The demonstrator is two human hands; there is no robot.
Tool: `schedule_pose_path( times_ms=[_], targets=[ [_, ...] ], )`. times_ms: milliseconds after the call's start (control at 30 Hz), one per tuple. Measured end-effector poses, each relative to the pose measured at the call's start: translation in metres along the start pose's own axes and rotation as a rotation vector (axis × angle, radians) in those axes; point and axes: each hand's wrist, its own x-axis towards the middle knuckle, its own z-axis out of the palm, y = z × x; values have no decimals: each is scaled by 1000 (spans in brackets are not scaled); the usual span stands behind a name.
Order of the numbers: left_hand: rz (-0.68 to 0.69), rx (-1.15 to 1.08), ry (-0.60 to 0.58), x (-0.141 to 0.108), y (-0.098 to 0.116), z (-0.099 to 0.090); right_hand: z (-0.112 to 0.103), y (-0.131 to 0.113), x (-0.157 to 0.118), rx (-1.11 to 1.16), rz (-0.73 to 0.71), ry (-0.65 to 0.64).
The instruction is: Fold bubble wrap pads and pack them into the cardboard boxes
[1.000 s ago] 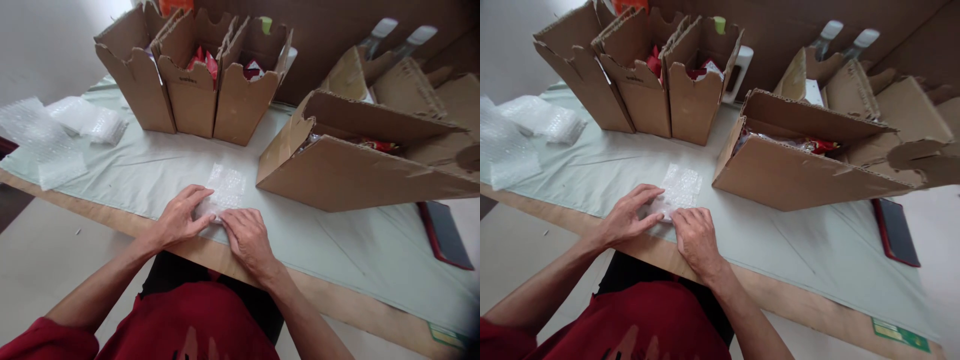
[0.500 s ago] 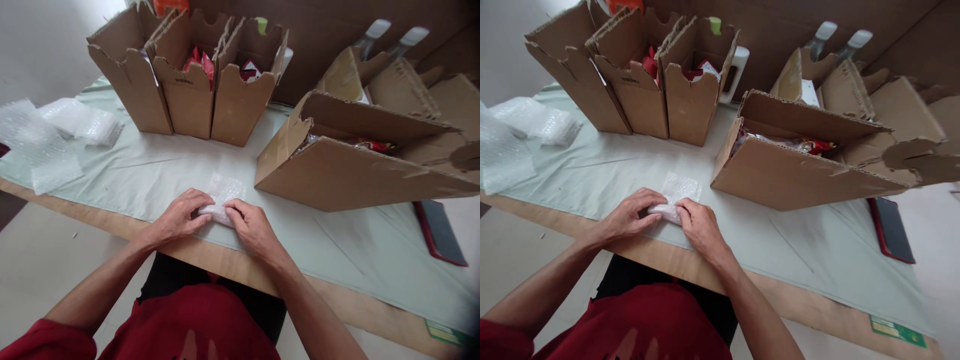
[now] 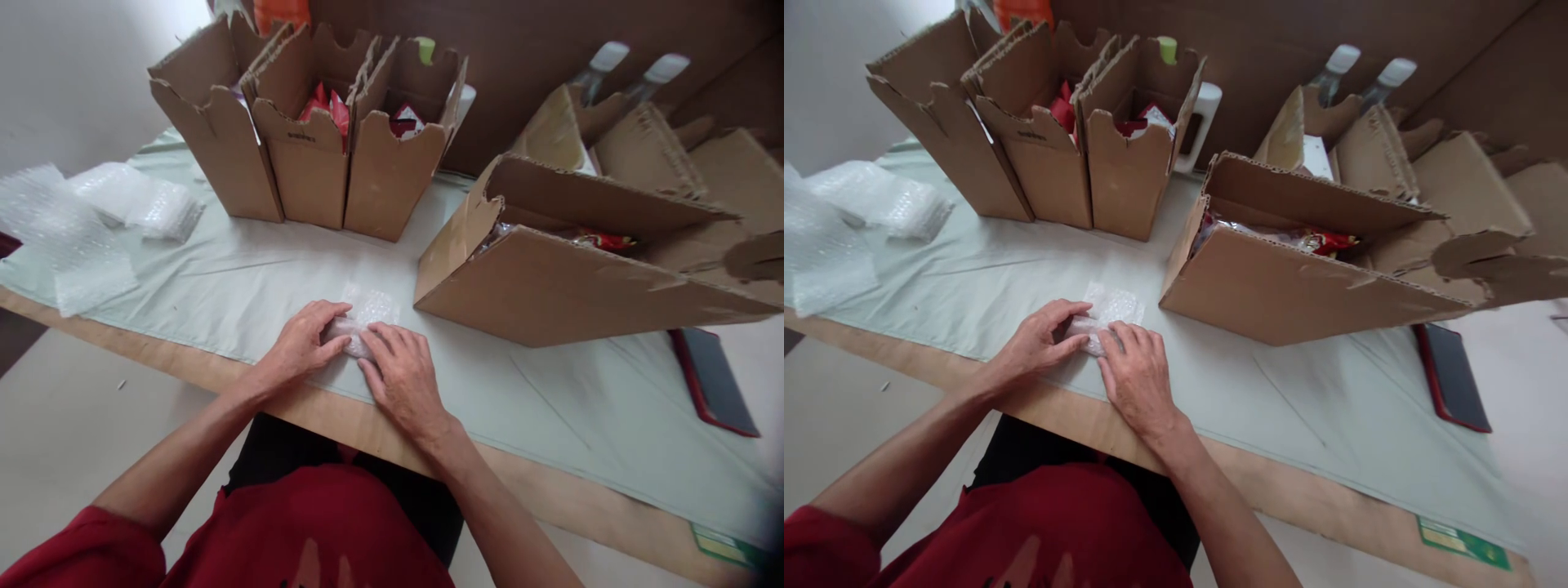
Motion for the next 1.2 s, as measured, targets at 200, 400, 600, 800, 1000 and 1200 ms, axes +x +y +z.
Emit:
schedule_pose_path(
  times_ms=[200,400,600,800,1000,1200],
  targets=[
    [65,-30,90,-7,3,1,-4,0,4,70,-1,-12],
    [97,-49,-42,-14,6,-12,-21,0,1,357,151,-139],
    [47,-11,-50,-9,2,-10,-19,1,6,275,269,-141],
    [4,-9,59,-6,4,0,-5,9,15,79,264,6],
    [-16,-4,113,-4,6,7,-3,12,18,265,292,-67],
    [-165,-223,318,-24,10,14,-14,11,13,560,393,91]
  ],
)
